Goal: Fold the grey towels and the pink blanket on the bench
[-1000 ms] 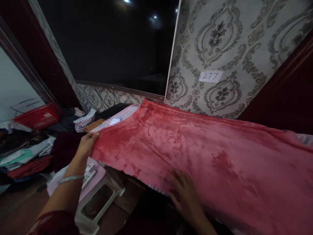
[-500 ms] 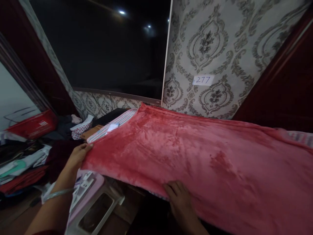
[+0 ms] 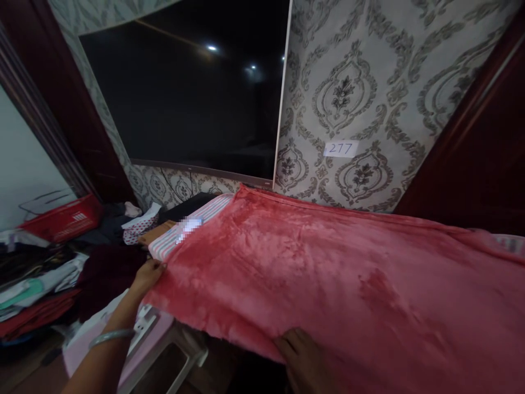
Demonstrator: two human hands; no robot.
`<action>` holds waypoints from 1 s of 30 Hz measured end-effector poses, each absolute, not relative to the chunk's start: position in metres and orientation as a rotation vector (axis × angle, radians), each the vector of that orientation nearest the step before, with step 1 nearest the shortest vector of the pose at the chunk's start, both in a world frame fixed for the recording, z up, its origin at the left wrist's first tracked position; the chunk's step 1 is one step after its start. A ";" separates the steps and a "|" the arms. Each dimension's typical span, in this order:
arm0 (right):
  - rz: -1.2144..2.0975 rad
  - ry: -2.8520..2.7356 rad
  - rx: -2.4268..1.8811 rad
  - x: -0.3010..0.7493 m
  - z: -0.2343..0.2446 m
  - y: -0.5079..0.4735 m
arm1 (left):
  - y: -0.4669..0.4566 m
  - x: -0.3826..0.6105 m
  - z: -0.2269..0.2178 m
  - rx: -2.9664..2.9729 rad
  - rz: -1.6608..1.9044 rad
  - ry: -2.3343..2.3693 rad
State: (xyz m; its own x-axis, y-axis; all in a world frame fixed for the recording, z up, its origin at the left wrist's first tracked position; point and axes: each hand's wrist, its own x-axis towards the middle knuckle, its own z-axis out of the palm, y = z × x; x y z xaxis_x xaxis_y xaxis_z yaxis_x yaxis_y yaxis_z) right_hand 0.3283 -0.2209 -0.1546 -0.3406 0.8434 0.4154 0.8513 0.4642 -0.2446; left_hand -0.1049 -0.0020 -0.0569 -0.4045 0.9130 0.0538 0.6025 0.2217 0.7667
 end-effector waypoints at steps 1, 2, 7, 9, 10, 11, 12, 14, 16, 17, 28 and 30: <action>-0.013 -2.253 -1.413 0.330 -0.152 -0.221 | -0.001 -0.105 -0.058 1.411 1.021 2.082; -0.007 -2.275 -1.412 0.331 -0.150 -0.220 | -0.001 -0.106 -0.060 1.421 1.021 2.069; 0.052 -2.345 -1.426 0.333 -0.146 -0.216 | 0.002 -0.106 -0.066 1.462 1.083 2.005; 0.095 -2.360 -1.420 0.334 -0.147 -0.215 | 0.005 -0.102 -0.063 1.493 1.132 2.002; 0.107 -2.360 -1.401 0.336 -0.147 -0.215 | 0.008 -0.099 -0.060 1.511 1.141 2.013; 0.110 -2.347 -1.375 0.338 -0.147 -0.215 | 0.011 -0.096 -0.057 1.532 1.132 2.034; 0.105 -2.319 -1.347 0.342 -0.146 -0.215 | 0.014 -0.091 -0.052 1.560 1.107 2.058; 0.101 -2.233 -1.295 0.353 -0.140 -0.213 | 0.023 -0.081 -0.042 1.626 1.040 2.089; 0.158 -2.140 -1.276 0.370 -0.130 -0.206 | 0.034 -0.069 -0.034 1.676 0.997 2.085; 0.203 -2.087 -1.292 0.380 -0.124 -0.201 | 0.040 -0.063 -0.030 1.690 0.988 2.072; 0.327 -1.657 -1.724 0.496 -0.113 -0.140 | 0.127 0.002 -0.001 1.668 0.977 1.784; 0.314 -1.610 -1.750 0.503 -0.122 -0.137 | 0.137 0.012 0.002 1.638 0.998 1.723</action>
State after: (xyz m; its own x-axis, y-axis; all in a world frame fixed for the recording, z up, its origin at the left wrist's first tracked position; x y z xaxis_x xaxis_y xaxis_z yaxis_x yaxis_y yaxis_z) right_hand 0.5034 -0.1375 -0.1217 0.1877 0.9391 0.2880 0.7619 0.0458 -0.6461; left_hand 0.0120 0.1369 0.0016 -0.1005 0.9902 0.0971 0.5769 -0.0215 0.8165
